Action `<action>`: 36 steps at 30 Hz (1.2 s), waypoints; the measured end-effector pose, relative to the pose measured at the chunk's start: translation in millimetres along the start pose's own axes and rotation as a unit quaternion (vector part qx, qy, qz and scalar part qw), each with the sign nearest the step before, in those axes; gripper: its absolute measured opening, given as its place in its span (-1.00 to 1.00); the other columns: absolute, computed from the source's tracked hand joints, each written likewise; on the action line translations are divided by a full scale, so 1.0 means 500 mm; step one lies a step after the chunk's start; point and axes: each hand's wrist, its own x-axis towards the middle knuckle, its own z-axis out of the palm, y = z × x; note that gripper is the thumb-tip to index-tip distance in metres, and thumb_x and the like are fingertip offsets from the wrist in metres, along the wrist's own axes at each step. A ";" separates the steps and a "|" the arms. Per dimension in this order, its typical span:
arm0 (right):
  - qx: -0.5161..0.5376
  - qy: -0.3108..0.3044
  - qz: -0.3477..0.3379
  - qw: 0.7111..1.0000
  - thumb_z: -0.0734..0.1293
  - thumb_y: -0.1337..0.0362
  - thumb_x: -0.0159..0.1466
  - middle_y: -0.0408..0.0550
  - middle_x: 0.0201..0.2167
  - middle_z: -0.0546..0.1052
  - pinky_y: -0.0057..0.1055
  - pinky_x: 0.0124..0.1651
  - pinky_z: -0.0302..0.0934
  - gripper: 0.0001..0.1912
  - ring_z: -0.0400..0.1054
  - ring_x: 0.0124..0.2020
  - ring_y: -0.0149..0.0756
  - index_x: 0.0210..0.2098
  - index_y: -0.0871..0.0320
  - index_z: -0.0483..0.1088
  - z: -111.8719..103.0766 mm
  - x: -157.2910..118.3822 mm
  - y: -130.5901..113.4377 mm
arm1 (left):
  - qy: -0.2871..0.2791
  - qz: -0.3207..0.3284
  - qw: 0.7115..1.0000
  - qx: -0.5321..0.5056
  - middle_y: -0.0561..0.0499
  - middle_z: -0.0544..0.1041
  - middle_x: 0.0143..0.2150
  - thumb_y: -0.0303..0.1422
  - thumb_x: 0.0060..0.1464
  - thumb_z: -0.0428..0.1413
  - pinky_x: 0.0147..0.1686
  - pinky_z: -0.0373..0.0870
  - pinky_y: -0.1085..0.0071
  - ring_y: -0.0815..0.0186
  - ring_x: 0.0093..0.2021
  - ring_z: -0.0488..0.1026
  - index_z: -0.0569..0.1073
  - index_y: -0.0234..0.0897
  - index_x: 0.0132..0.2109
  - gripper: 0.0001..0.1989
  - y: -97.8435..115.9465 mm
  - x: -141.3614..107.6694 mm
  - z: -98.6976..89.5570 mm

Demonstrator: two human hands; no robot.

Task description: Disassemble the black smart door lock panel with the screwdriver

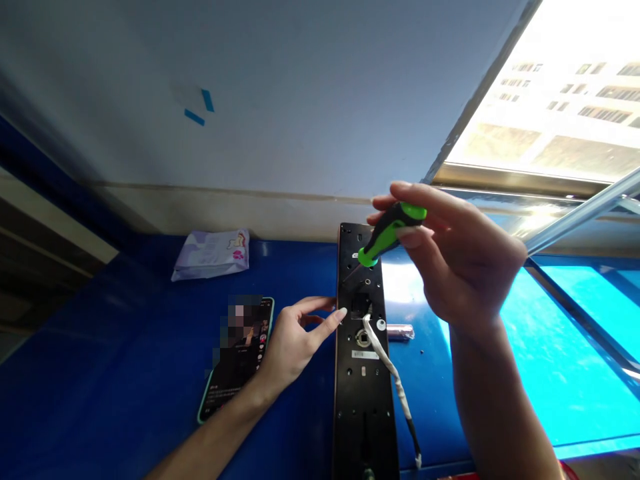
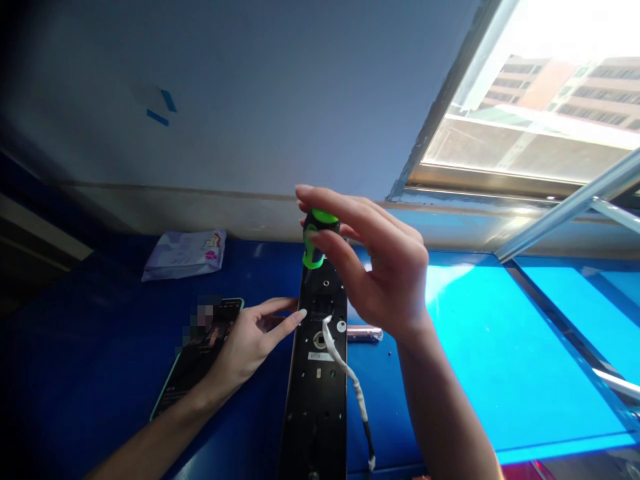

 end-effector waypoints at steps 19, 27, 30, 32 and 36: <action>-0.005 -0.062 0.008 0.998 0.26 0.28 0.49 -0.13 0.21 0.56 0.01 0.10 0.52 -0.54 0.55 0.08 -0.09 0.32 -0.19 0.39 -0.005 0.004 0.001 | -0.002 0.000 1.000 0.004 -0.11 0.74 -0.03 -0.13 0.13 0.33 -0.04 0.63 0.23 0.05 -0.01 0.69 0.73 -0.20 -0.10 -0.71 0.000 -0.001 -0.001; -0.043 -0.009 -0.025 0.999 0.39 0.23 0.42 -0.05 -0.07 0.58 -0.08 -0.05 0.51 -0.62 0.50 -0.07 -0.11 0.20 -0.16 0.53 -0.002 0.003 0.002 | -0.003 -0.011 1.000 0.003 -0.12 0.73 -0.02 -0.10 0.12 0.33 -0.03 0.61 0.23 0.05 -0.01 0.68 0.72 -0.21 -0.08 -0.68 -0.004 -0.002 0.001; 0.023 -0.059 -0.002 0.998 0.26 0.33 0.48 -0.11 0.19 0.56 -0.02 0.09 0.52 -0.53 0.54 0.07 -0.10 0.31 -0.20 0.42 -0.002 0.004 -0.003 | -0.002 -0.012 1.000 0.002 -0.11 0.73 -0.02 -0.10 0.13 0.33 0.00 0.60 0.23 0.05 0.01 0.68 0.72 -0.20 -0.08 -0.68 -0.005 -0.002 0.000; 0.011 -0.048 -0.013 0.999 0.37 0.32 0.42 -0.12 0.07 0.62 -0.07 -0.01 0.56 -0.54 0.57 -0.04 -0.14 0.25 -0.21 0.47 -0.002 0.002 -0.004 | -0.003 -0.012 1.000 0.000 -0.11 0.73 -0.02 -0.11 0.13 0.33 -0.01 0.60 0.23 0.06 -0.01 0.68 0.72 -0.21 -0.08 -0.68 -0.006 -0.002 0.000; -0.076 0.008 -0.047 0.996 0.54 0.18 0.29 -0.08 -0.18 0.59 -0.14 -0.19 0.54 -0.61 0.49 -0.19 -0.16 0.11 -0.15 0.59 -0.004 0.001 -0.002 | -0.004 -0.013 1.000 -0.001 -0.11 0.74 -0.02 -0.09 0.11 0.34 -0.04 0.60 0.25 0.06 -0.03 0.68 0.72 -0.21 -0.08 -0.67 -0.007 -0.002 0.000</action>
